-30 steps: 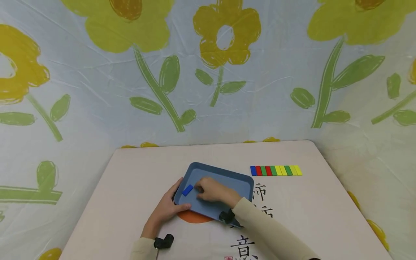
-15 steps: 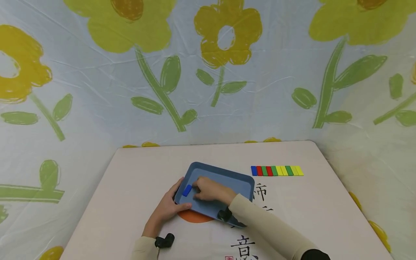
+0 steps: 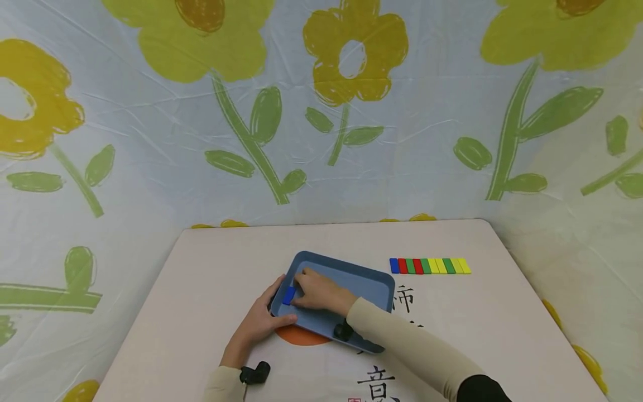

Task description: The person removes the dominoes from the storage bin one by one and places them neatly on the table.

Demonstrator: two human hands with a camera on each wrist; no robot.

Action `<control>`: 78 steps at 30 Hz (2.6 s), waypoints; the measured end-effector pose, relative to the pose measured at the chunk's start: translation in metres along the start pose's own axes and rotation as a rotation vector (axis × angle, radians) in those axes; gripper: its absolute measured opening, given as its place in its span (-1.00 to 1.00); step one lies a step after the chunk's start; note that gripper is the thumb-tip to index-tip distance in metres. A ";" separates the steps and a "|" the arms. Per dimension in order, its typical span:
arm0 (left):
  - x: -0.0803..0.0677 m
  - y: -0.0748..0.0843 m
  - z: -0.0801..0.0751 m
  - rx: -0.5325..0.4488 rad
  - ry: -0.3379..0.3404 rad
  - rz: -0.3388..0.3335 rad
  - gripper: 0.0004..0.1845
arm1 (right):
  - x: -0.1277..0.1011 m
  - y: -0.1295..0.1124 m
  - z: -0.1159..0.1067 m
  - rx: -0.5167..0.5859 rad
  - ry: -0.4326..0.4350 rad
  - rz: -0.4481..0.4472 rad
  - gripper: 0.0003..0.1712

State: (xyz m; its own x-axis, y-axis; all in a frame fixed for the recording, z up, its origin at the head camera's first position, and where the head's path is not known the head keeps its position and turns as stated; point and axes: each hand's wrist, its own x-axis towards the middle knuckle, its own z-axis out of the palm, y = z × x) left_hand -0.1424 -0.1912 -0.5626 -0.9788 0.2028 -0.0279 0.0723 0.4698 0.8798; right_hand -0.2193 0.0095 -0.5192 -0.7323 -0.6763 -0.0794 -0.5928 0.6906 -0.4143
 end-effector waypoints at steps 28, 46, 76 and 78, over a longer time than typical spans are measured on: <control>0.000 0.003 0.001 -0.010 0.006 -0.039 0.11 | -0.003 0.017 -0.006 0.182 -0.057 0.000 -0.33; 0.002 0.004 0.001 -0.005 -0.001 -0.035 0.13 | -0.003 0.023 -0.015 0.189 -0.031 0.014 -0.42; -0.002 0.002 0.002 -0.002 0.011 -0.024 0.14 | -0.058 0.098 -0.095 0.266 0.196 0.125 -0.43; -0.001 0.003 0.002 -0.005 0.008 -0.023 0.14 | -0.062 0.107 -0.098 0.267 0.216 0.138 -0.43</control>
State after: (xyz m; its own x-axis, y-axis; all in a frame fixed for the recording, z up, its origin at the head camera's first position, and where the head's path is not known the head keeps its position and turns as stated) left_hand -0.1404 -0.1884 -0.5610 -0.9817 0.1853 -0.0448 0.0486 0.4704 0.8811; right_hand -0.2699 0.1509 -0.4696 -0.8701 -0.4920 0.0304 -0.3962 0.6612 -0.6371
